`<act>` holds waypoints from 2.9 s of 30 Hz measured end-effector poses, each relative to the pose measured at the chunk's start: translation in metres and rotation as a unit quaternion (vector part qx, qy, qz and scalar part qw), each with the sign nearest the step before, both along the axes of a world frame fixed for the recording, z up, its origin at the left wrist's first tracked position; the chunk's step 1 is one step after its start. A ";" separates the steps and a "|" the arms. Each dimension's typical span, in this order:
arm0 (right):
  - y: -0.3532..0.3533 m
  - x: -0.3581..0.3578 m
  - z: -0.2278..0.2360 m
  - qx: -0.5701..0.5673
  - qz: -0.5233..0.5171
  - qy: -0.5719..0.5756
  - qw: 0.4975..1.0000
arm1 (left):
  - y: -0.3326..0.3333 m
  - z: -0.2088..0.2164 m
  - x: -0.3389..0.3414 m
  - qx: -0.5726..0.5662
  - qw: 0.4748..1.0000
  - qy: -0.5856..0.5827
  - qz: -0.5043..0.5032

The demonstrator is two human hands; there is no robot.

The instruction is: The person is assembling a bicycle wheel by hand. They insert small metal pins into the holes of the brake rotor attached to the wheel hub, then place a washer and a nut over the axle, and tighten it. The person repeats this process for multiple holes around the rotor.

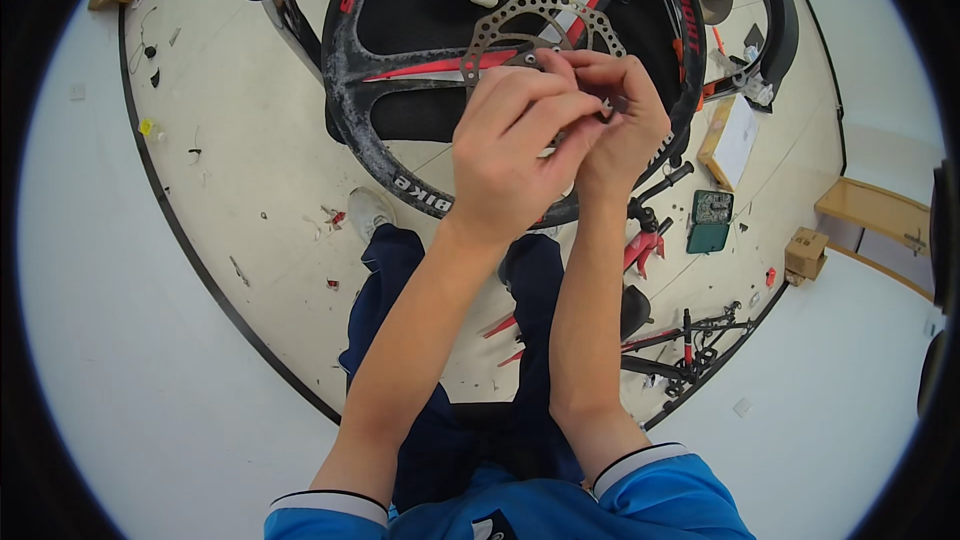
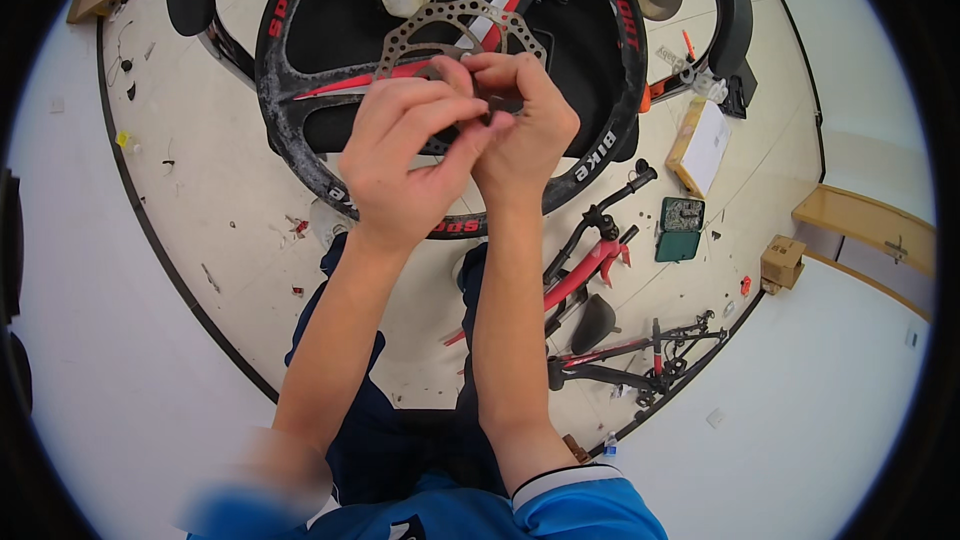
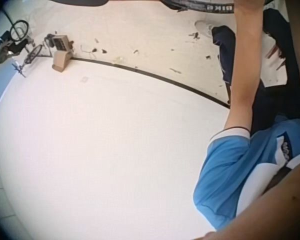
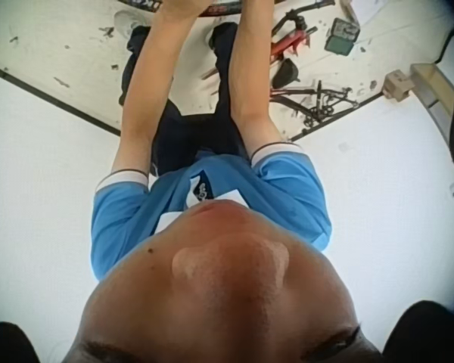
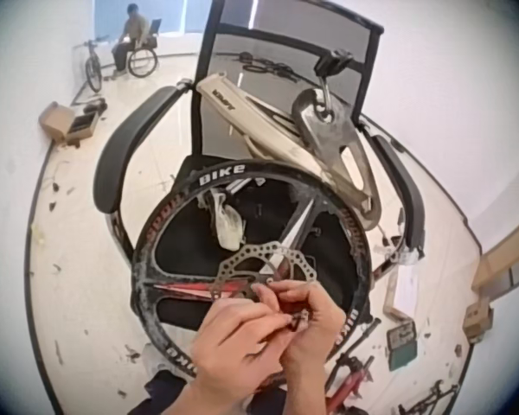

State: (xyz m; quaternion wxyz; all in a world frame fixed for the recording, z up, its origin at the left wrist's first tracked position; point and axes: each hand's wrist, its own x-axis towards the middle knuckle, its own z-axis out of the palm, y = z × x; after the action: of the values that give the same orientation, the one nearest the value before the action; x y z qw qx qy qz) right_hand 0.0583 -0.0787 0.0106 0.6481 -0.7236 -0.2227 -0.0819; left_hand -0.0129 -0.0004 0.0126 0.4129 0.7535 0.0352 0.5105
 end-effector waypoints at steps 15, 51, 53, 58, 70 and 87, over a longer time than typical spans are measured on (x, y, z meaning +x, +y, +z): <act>-0.004 -0.006 -0.002 -0.033 -0.004 -0.031 0.999 | -0.003 0.000 0.001 -0.041 0.998 0.017 0.038; 0.002 -0.005 -0.018 -0.005 -0.027 -0.038 0.999 | -0.002 0.017 -0.008 -0.194 0.979 0.061 0.003; 0.000 -0.003 -0.012 -0.013 -0.050 -0.005 0.999 | -0.007 0.011 -0.005 -0.182 0.981 0.067 -0.027; 0.016 -0.017 0.019 -0.037 0.006 -0.023 0.999 | 0.010 0.020 -0.010 -0.080 0.995 0.064 0.022; 0.003 -0.013 0.010 0.051 -0.110 -0.101 0.987 | -0.006 0.007 0.006 -0.099 0.995 0.014 0.028; -0.285 -0.257 -0.012 -0.008 -0.275 0.054 0.960 | -0.128 -0.008 -0.387 0.192 0.862 0.430 -0.191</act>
State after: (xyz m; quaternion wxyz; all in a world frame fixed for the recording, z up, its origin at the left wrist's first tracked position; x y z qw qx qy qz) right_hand -0.1992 -0.3639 -0.0009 0.6059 -0.7655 0.0197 -0.2158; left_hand -0.4000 -0.1281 0.0045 0.2935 0.9543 -0.0336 0.0442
